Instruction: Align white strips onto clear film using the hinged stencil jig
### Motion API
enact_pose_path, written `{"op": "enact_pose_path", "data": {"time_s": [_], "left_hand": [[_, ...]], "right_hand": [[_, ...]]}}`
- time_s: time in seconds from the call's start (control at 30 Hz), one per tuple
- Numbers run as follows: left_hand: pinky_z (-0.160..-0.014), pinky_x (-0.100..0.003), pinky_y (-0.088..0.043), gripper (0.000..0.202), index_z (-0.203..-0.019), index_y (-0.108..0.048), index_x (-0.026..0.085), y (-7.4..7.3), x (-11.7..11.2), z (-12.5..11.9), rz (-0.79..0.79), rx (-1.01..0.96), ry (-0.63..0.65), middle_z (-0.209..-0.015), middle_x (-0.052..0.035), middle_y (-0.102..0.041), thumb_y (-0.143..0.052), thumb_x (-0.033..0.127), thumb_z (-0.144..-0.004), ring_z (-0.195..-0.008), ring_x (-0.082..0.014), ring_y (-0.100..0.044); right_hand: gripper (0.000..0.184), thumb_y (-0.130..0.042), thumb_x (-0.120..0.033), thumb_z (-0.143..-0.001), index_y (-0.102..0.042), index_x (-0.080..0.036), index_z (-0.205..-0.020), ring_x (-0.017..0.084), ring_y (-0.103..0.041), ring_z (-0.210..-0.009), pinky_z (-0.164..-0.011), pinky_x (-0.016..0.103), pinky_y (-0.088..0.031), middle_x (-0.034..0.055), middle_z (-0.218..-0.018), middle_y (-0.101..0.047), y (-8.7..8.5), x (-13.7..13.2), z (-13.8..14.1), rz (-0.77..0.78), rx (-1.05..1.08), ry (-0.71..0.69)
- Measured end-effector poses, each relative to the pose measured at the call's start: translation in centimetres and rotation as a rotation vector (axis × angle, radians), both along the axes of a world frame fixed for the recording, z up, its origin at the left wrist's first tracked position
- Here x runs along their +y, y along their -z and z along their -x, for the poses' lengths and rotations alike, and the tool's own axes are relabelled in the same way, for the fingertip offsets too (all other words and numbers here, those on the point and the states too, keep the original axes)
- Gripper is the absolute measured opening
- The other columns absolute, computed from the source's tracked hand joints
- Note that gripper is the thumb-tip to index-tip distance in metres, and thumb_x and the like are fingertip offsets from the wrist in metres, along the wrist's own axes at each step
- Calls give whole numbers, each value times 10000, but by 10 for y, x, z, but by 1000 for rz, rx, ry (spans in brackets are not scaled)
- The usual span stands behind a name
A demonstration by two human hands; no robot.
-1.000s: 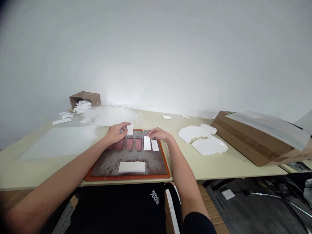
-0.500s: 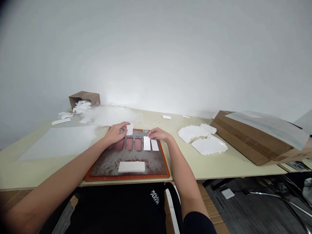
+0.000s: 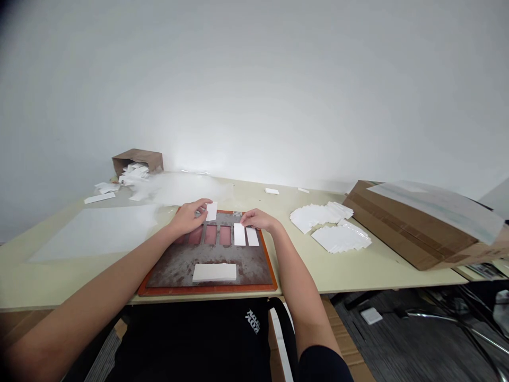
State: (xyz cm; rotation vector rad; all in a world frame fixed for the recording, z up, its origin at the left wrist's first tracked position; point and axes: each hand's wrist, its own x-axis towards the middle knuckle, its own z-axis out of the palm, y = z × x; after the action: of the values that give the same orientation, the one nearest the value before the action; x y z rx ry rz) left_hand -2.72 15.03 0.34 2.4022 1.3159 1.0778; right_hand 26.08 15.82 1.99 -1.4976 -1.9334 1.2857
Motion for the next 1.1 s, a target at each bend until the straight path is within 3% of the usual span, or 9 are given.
{"op": "enact_pose_path", "data": {"time_s": [0.17, 0.53, 1.1], "left_hand": [[-774, -307, -514, 420, -1237, -608, 245, 1, 1, 0, -4, 2, -1, -951, -30, -711, -475, 280, -840, -821, -191, -687], [-756, -306, -517, 422, -1229, -616, 244, -3, -4, -1, 10, 2, -7, -947, -31, -716, -473, 281, -834, -818, -194, -691], [-756, -290, -506, 432, -1240, -610, 247, -1, -1, -1, 17, 0, -8, -963, -27, -711, -478, 278, -831, -818, -187, -691]], "right_hand": [[219, -728, -356, -589, -703, -180, -717, 66, -338, -499, -480, 239, -199, -57, -542, -509, 4, 3, -2, -23, -23, 0], [179, -738, -298, -548, -732, -183, -684, 134, -540, -666, -633, 262, -400, -5, -666, -659, 2, 1, 1, -67, -26, -9], [211, -763, -318, -549, -731, -184, -710, 154, -590, -710, -687, 268, -449, 0, -696, -690, 6, 4, -1, -85, -40, -44]]}}
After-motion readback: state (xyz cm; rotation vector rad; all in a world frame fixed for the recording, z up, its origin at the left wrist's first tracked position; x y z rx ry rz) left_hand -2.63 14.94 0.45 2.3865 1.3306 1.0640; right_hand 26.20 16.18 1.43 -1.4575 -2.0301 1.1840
